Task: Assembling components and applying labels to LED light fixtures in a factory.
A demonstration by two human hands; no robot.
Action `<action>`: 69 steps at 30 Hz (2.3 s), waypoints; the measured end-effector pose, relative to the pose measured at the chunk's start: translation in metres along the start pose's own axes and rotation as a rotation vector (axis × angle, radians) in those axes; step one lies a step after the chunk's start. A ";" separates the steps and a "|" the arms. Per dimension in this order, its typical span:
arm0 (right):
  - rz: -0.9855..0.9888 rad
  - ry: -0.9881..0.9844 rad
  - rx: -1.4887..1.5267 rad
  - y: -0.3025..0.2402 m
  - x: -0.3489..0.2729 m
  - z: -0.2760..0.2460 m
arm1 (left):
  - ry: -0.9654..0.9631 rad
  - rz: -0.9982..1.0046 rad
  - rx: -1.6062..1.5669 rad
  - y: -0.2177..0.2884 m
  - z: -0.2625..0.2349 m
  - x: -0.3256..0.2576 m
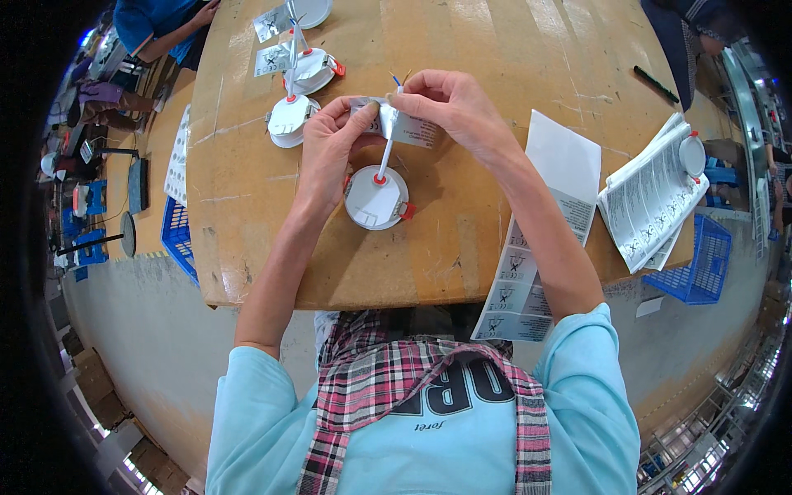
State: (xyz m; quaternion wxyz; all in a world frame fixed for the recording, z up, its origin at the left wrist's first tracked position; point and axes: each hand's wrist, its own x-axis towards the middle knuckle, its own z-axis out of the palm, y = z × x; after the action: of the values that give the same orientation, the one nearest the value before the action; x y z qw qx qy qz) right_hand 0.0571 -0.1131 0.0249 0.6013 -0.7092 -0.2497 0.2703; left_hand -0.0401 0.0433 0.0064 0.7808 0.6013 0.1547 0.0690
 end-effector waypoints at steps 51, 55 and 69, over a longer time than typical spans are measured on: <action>-0.435 -0.044 -0.091 -0.003 -0.003 -0.007 | -0.552 -0.258 -0.209 0.001 -0.036 0.049; -0.307 0.018 -0.032 -0.005 -0.005 -0.002 | -0.496 -0.189 -0.173 0.003 -0.034 0.041; -0.190 0.108 0.041 -0.011 -0.008 0.004 | -0.428 -0.117 -0.104 0.004 -0.034 0.044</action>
State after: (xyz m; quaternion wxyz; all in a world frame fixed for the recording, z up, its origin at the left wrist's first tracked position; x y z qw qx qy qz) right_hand 0.0481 -0.1139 0.0357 0.6511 -0.6835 -0.2776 0.1785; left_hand -0.0099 0.0884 -0.0044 0.8284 0.5513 0.0163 -0.0976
